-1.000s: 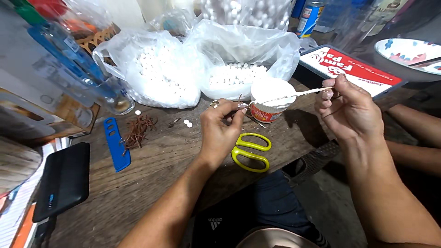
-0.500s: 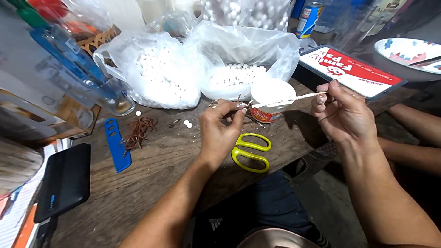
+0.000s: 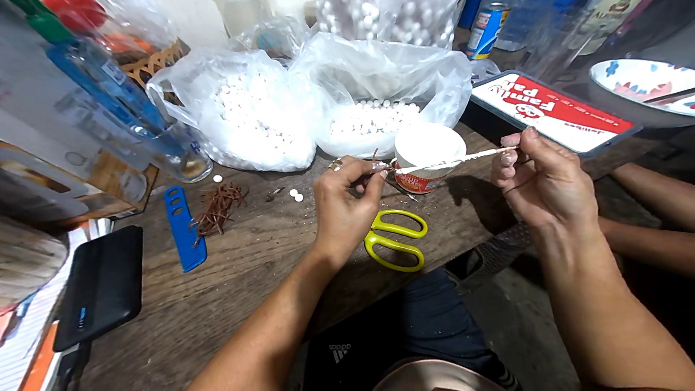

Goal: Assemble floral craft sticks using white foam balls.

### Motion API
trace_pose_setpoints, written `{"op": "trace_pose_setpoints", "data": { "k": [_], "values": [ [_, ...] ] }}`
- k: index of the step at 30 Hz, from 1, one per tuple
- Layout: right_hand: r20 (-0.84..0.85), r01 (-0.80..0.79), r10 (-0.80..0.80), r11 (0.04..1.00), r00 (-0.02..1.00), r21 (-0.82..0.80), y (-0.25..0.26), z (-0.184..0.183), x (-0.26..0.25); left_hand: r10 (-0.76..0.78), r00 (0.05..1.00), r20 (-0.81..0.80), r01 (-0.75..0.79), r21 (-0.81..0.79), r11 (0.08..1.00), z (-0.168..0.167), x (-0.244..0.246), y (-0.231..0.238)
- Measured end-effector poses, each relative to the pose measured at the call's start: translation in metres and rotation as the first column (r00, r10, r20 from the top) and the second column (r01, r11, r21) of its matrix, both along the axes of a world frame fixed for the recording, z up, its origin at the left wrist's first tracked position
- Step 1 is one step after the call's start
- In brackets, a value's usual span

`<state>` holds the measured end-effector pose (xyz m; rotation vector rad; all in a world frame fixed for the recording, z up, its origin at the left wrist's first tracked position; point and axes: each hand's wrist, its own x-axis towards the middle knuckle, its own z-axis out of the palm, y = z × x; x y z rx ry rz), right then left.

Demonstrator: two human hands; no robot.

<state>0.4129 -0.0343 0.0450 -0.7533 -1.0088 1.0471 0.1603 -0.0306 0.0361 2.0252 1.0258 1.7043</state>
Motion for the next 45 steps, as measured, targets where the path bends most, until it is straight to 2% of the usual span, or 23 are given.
{"op": "trace_pose_setpoints", "data": {
  "k": [8, 14, 23, 27, 30, 34, 36, 38, 39, 40, 42, 45],
  "values": [
    [-0.024, 0.026, -0.027, 0.999, 0.999, -0.036, 0.002, -0.002, -0.001, 0.007, 1.000, -0.010, -0.007, -0.009, 1.000, 0.000, -0.001, -0.001],
    [-0.002, 0.001, -0.001, 0.999, 1.000, -0.033, 0.001, -0.003, -0.002, 0.007, 1.000, 0.007, -0.006, -0.007, 1.000, 0.000, -0.001, 0.000],
    [-0.031, 0.048, -0.048, 0.999, 0.998, -0.006, 0.004, 0.002, 0.012, -0.001, 1.000, 0.016, 0.002, -0.007, 1.000, 0.000, -0.002, 0.001],
    [0.034, 0.160, -0.162, 0.986, 0.986, 0.055, 0.005, 0.007, 0.022, 0.002, 0.999, 0.032, 0.000, -0.062, 0.998, 0.002, -0.003, -0.002],
    [0.194, 0.257, -0.287, 0.953, 0.938, 0.163, 0.010, 0.008, 0.020, -0.009, 0.997, 0.070, 0.018, -0.124, 0.992, 0.005, -0.007, -0.005],
    [0.425, 0.176, -0.231, 0.970, 0.875, 0.166, 0.021, 0.005, 0.013, -0.019, 0.993, 0.119, 0.043, -0.198, 0.979, 0.009, -0.024, -0.010],
    [0.602, 0.172, -0.254, 0.966, 0.757, 0.192, 0.024, 0.005, 0.014, 0.000, 0.987, 0.158, 0.031, -0.194, 0.981, 0.012, -0.038, -0.010],
    [0.744, 0.197, -0.415, 0.909, 0.524, 0.368, 0.022, 0.008, 0.020, 0.035, 0.982, 0.187, 0.001, -0.189, 0.982, 0.015, -0.055, -0.010],
    [0.753, 0.188, -0.489, 0.870, 0.440, 0.455, 0.018, 0.013, 0.019, 0.058, 0.983, 0.175, -0.023, -0.193, 0.981, 0.016, -0.066, -0.010],
    [0.729, 0.180, -0.550, 0.831, 0.408, 0.526, 0.015, 0.016, 0.014, 0.084, 0.983, 0.160, -0.051, -0.200, 0.978, 0.016, -0.077, -0.011],
    [0.672, 0.113, -0.595, 0.779, 0.441, 0.616, 0.003, 0.024, -0.012, 0.135, 0.979, 0.154, -0.098, -0.224, 0.970, 0.012, -0.095, -0.011],
    [0.740, -0.181, -0.457, 0.779, 0.493, 0.601, -0.007, 0.029, -0.074, 0.191, 0.962, 0.196, -0.132, -0.279, 0.951, 0.009, -0.108, -0.011]
  ]
}}
